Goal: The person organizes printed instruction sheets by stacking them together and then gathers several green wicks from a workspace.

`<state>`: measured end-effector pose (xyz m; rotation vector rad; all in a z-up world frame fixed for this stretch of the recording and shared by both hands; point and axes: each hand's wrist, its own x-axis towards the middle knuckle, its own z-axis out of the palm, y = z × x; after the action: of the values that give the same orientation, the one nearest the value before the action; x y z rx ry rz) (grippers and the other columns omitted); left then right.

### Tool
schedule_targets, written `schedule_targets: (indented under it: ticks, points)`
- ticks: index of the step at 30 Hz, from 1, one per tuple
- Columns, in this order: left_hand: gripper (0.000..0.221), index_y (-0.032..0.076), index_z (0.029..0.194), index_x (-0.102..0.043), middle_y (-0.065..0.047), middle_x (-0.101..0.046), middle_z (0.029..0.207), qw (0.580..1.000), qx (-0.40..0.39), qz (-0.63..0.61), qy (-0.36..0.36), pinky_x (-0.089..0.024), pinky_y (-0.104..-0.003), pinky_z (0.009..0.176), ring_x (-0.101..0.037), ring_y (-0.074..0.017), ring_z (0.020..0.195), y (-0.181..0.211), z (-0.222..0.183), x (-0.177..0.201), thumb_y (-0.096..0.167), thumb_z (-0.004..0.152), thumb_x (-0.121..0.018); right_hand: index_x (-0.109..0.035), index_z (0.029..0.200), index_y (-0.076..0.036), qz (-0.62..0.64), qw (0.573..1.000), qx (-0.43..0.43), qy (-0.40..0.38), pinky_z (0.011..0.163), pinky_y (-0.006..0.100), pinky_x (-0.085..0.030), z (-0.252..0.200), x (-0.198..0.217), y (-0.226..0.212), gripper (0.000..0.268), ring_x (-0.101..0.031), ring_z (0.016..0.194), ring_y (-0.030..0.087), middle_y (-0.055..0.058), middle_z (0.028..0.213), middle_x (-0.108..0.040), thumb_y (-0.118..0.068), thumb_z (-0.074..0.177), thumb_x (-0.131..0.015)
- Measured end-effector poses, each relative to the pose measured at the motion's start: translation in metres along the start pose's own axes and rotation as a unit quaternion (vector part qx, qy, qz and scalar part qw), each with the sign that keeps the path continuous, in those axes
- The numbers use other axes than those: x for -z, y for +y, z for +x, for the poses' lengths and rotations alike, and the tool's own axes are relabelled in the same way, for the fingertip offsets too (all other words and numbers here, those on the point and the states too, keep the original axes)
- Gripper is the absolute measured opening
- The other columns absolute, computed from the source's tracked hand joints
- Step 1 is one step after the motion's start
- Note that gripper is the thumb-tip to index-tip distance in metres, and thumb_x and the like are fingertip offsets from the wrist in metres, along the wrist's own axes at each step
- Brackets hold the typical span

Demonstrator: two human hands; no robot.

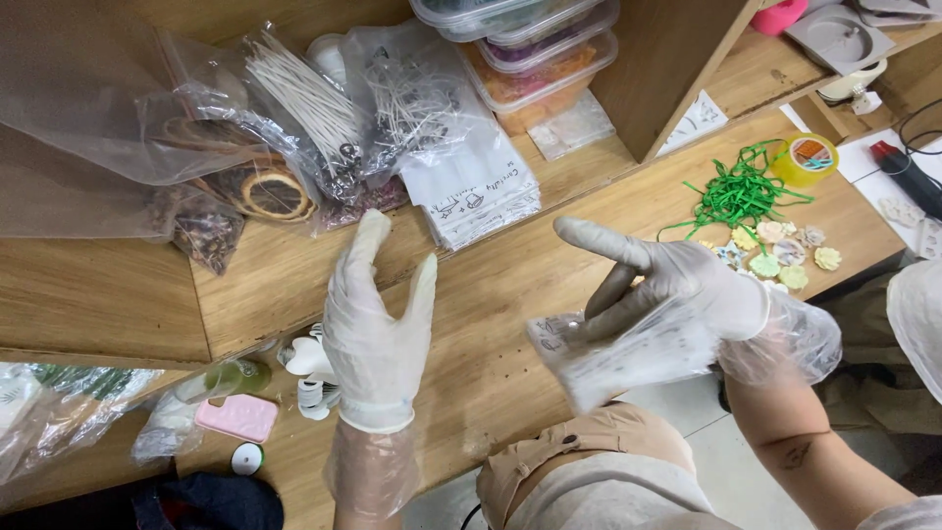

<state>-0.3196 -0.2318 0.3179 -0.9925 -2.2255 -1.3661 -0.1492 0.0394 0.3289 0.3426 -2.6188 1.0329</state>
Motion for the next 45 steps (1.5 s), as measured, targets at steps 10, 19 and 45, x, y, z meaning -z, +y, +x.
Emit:
schedule_targets:
  ticks: [10, 19, 45]
  points:
    - [0.057, 0.008, 0.148, -0.05, -0.015, -0.056, 0.152, 0.756, 0.406, -0.499, -0.118, -0.05, -0.029, 0.074, -0.065, -0.0179, 0.1, 0.007, 0.029, 0.02, 0.035, 0.098, -0.056, -0.072, 0.124, -0.002, 0.208, 0.973, -0.101, -0.001, 0.099, 0.032, -0.057, 0.038, 0.022, 0.021, 0.041, -0.067, 0.126, 0.023, 0.016, 0.147, -0.064, -0.016, 0.085, -0.074]
    - [0.044, 0.012, 0.134, -0.059, -0.003, -0.068, 0.127, 0.732, 0.475, -0.461, -0.163, -0.048, -0.032, 0.072, -0.069, -0.0202, 0.097, 0.019, 0.043, 0.007, 0.033, 0.096, -0.057, -0.072, 0.126, 0.005, 0.34, 0.933, -0.119, -0.004, 0.115, 0.039, -0.05, 0.047, 0.004, 0.034, 0.046, -0.054, 0.149, 0.027, 0.02, 0.138, -0.07, -0.014, 0.084, -0.075]
    - [0.058, 0.021, 0.13, -0.069, 0.004, -0.069, 0.118, 0.806, 0.471, -0.263, -0.244, -0.038, -0.033, 0.092, -0.054, -0.013, 0.104, 0.001, 0.086, -0.024, 0.055, 0.083, -0.067, -0.069, 0.128, 0.002, 0.287, 0.952, -0.105, -0.014, 0.113, 0.039, -0.044, 0.051, 0.001, 0.05, 0.054, -0.062, 0.133, 0.028, 0.015, 0.137, -0.07, -0.019, 0.079, -0.079]
